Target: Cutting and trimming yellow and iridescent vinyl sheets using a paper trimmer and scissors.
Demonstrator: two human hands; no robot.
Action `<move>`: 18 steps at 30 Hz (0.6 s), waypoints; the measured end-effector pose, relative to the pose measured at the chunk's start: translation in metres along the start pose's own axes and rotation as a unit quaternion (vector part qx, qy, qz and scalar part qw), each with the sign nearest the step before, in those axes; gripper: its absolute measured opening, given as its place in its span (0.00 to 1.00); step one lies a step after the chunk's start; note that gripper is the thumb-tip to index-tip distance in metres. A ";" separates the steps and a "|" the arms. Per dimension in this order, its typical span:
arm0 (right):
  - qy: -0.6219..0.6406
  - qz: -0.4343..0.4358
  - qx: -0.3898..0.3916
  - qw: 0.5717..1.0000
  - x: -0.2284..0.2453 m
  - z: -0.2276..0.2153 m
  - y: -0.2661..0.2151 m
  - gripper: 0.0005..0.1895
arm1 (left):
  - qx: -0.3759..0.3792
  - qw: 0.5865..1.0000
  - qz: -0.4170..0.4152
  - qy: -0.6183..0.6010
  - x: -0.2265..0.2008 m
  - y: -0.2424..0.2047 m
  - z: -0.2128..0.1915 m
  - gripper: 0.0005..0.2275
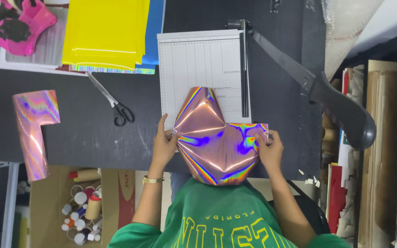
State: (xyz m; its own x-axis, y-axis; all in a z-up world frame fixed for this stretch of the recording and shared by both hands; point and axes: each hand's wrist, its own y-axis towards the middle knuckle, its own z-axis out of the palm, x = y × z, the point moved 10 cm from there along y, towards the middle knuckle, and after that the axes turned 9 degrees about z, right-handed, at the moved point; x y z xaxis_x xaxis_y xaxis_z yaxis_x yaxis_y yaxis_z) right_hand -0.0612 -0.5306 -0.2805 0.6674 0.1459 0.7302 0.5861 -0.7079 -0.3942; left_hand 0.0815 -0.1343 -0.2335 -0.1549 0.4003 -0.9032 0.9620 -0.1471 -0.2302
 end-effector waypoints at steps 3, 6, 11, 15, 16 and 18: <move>0.000 -0.011 0.003 1.000 0.004 0.000 0.004 0.15 | 0.011 1.000 0.007 -0.001 0.014 -0.002 0.003 0.33; 0.009 -0.016 0.001 1.000 0.006 0.001 0.005 0.14 | 0.022 0.999 0.009 -0.034 0.016 -0.003 0.004 0.31; 0.104 0.001 0.022 0.994 0.013 0.003 -0.003 0.13 | 0.036 0.993 0.040 -0.107 0.009 0.001 0.002 0.33; 0.225 0.044 0.059 0.972 0.013 0.008 -0.007 0.11 | 0.052 0.974 0.077 -0.206 0.005 0.006 -0.007 0.38; 0.226 0.044 0.058 0.971 0.017 0.008 -0.010 0.11 | 0.054 0.974 0.078 -0.206 -0.006 0.005 -0.008 0.38; 0.279 0.058 0.084 0.955 0.023 0.011 -0.017 0.10 | 0.037 0.967 0.089 -0.236 -0.030 0.005 -0.015 0.38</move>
State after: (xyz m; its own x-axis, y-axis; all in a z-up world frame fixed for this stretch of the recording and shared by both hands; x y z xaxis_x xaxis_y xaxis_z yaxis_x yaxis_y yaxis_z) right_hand -0.0506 -0.5078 -0.2635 0.4112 -0.3520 0.8409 0.6195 -0.5688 -0.5410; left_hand 0.0941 -0.1330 -0.2022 -0.0900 -0.0918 -0.9917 0.9670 -0.2463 -0.0649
